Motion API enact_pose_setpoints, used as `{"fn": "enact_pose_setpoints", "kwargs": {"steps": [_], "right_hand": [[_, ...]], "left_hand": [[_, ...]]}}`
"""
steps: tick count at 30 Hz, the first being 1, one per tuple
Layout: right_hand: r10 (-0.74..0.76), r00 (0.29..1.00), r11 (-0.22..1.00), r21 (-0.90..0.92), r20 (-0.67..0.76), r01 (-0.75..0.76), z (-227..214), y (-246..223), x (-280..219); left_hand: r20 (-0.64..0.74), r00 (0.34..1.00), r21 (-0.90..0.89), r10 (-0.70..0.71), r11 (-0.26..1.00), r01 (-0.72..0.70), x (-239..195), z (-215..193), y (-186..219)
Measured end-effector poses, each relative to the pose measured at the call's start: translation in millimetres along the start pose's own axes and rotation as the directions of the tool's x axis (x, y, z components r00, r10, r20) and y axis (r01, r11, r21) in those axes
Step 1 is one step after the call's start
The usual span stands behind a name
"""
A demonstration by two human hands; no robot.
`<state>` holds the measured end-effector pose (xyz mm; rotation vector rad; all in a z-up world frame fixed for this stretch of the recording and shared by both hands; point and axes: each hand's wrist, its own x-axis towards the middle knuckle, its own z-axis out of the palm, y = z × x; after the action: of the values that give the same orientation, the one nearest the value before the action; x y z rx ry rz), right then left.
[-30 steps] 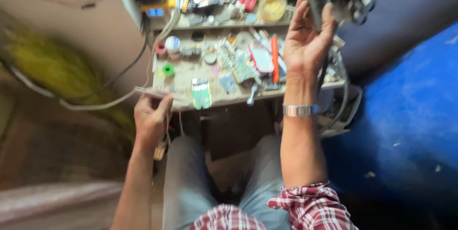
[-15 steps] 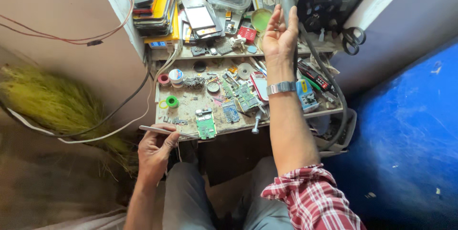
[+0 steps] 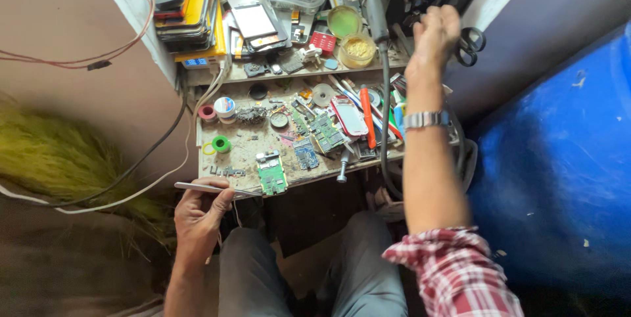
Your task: The person sits at a cluttered workbench and uses a hot air gun and tweezers to work on a small green circuit board. They then pick up a disassembled smartphone, inspect the internal components and back cover, and use a small tool to manipulate parts inside the phone chassis.
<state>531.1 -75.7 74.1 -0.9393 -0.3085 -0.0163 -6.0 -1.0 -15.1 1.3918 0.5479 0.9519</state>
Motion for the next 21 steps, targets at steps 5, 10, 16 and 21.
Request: {"fn": "enact_pose_setpoints", "kwargs": {"steps": [5,10,16,21], "right_hand": [[-0.288,0.911,0.779,-0.480,0.295,0.402,-42.0,17.8,52.5],[-0.084,0.946,0.772,-0.580,0.312,0.259,-52.3,11.2,58.1],[-0.244,0.868,0.186,-0.857,0.433,0.480,-60.9,30.6,49.9],[-0.128,0.911,0.139,-0.903,0.392,0.407,-67.5,32.6,63.7]], "left_hand": [[-0.010,1.000,-0.038,-0.015,0.999,0.015,-0.3,0.8,-2.2],[-0.008,1.000,0.020,-0.004,1.000,0.004,-0.7,-0.9,-4.5],[-0.004,1.000,0.015,0.017,1.000,-0.017,0.3,-0.3,-4.6],[-0.009,1.000,0.034,0.004,0.999,-0.004,-0.1,-1.5,-5.5]]}}
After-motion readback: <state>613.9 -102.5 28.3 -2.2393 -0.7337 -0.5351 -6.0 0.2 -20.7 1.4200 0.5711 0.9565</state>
